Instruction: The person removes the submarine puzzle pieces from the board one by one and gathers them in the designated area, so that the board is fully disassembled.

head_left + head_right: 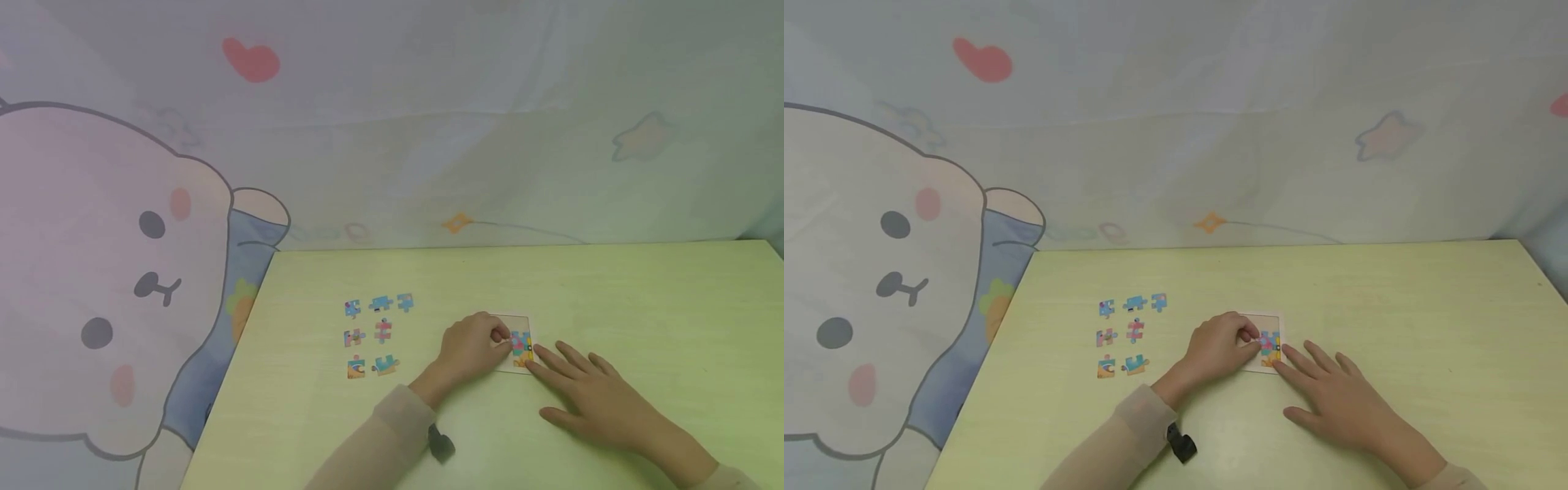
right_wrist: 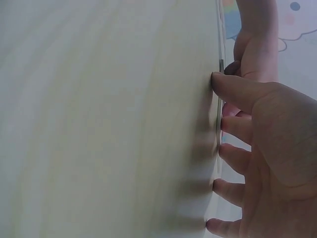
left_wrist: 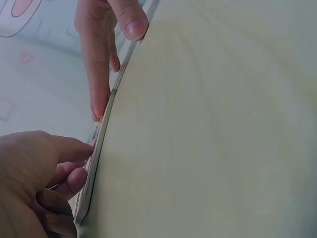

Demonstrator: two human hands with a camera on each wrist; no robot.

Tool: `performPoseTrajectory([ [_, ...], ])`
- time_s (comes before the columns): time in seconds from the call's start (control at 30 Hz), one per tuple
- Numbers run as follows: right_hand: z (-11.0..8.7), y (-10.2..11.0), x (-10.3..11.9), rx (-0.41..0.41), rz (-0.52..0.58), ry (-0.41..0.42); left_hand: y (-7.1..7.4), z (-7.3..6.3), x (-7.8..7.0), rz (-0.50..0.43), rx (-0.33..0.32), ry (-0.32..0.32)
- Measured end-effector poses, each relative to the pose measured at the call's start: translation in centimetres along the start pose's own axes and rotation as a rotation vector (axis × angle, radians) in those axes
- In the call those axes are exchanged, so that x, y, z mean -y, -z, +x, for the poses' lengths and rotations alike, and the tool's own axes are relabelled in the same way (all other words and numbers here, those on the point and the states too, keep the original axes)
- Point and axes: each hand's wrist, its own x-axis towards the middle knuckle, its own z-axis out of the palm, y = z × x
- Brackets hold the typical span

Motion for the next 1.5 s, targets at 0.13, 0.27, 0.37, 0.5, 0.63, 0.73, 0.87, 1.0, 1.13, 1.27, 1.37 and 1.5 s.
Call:
performPoseTrajectory([
  [0.13, 0.0, 0.1, 0.0, -0.005, 0.008, 0.000, 0.0, -0.1, -0.1, -0.024, -0.027, -0.008],
  [0.27, 0.1, 0.1, 0.0, -0.006, 0.007, -0.001, 0.0, -0.1, -0.3, -0.022, -0.045, -0.010],
  [0.37, 0.1, 0.1, -0.1, -0.015, -0.006, 0.008, 0.0, -0.1, -0.3, -0.030, -0.055, -0.016],
  [0.5, 0.1, 0.0, -0.2, -0.016, -0.009, 0.014, 0.0, -0.2, -0.1, -0.062, -0.067, -0.034],
  [0.63, 0.1, -0.2, -0.2, -0.016, -0.003, 0.010, 0.0, -0.3, 0.0, -0.073, -0.081, -0.049],
  [0.73, 0.1, -0.2, -0.2, -0.026, -0.005, 0.013, 0.0, -0.4, 0.0, -0.072, -0.090, -0.053],
  [0.87, 0.0, -0.2, -0.2, -0.030, -0.005, 0.016, 0.1, -0.5, 0.2, -0.088, -0.107, -0.053],
  [1.0, 0.0, -0.1, -0.2, -0.025, -0.007, 0.022, 0.5, -0.9, 0.7, -0.128, -0.135, -0.037],
  [1.13, 0.0, -0.1, -0.3, -0.021, -0.023, 0.025, 1.3, -1.5, 1.5, -0.189, -0.167, -0.022],
  [1.27, 0.0, 0.0, -0.3, -0.013, -0.021, 0.023, 2.7, -2.4, 2.6, -0.242, -0.190, 0.023],
  [1.37, 0.0, -0.1, -0.4, -0.018, -0.022, 0.029, 3.8, -3.1, 3.5, -0.257, -0.209, 0.064],
  [1.5, 0.0, -0.3, -0.5, -0.025, -0.023, 0.034, 5.1, -3.9, 4.9, -0.266, -0.230, 0.109],
])
